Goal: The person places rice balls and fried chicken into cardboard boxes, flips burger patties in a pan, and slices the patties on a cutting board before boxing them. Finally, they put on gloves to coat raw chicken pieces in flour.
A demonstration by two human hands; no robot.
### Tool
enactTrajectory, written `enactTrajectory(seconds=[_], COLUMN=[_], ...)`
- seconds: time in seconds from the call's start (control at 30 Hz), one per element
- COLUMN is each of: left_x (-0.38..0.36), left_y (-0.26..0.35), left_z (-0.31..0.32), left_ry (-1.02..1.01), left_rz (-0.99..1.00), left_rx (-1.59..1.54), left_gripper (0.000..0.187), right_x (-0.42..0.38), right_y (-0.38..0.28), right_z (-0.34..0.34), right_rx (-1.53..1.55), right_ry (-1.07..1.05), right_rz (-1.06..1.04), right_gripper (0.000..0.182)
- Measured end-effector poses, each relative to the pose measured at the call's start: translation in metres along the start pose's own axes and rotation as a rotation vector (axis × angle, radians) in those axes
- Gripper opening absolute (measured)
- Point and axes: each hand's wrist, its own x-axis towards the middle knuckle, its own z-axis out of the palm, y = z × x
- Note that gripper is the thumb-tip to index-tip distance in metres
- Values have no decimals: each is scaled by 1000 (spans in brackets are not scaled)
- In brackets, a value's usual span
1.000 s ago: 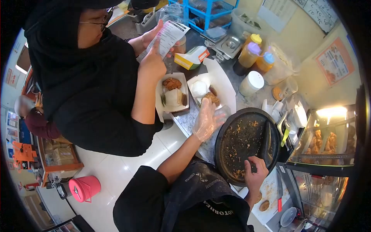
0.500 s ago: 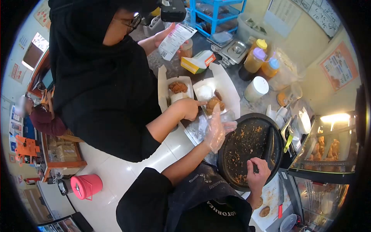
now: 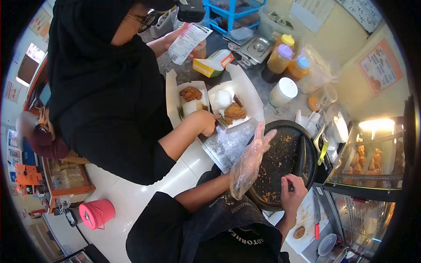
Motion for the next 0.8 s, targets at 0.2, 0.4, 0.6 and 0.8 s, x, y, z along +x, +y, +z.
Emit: enactTrajectory(seconds=[0.2,0.4,0.6,0.8], left_x=[0,-2,-14,-19], left_y=[23,24,22,-10], left_z=[8,9,10,-3], left_ry=[-153,-176,-154,-170], left_rz=[-341,-325,-314,-299], left_rx=[-763,-809,-350,-250], left_gripper=[82,80,78,80], right_x=[-3,-8,-11,-15], right_y=[-6,-8,-13,-11], right_z=[7,6,10,10], right_rx=[-4,15,23,20], right_ry=[-7,-11,-43,-42], right_rz=[-31,-37,-17,26], right_gripper=[11,12,12,12])
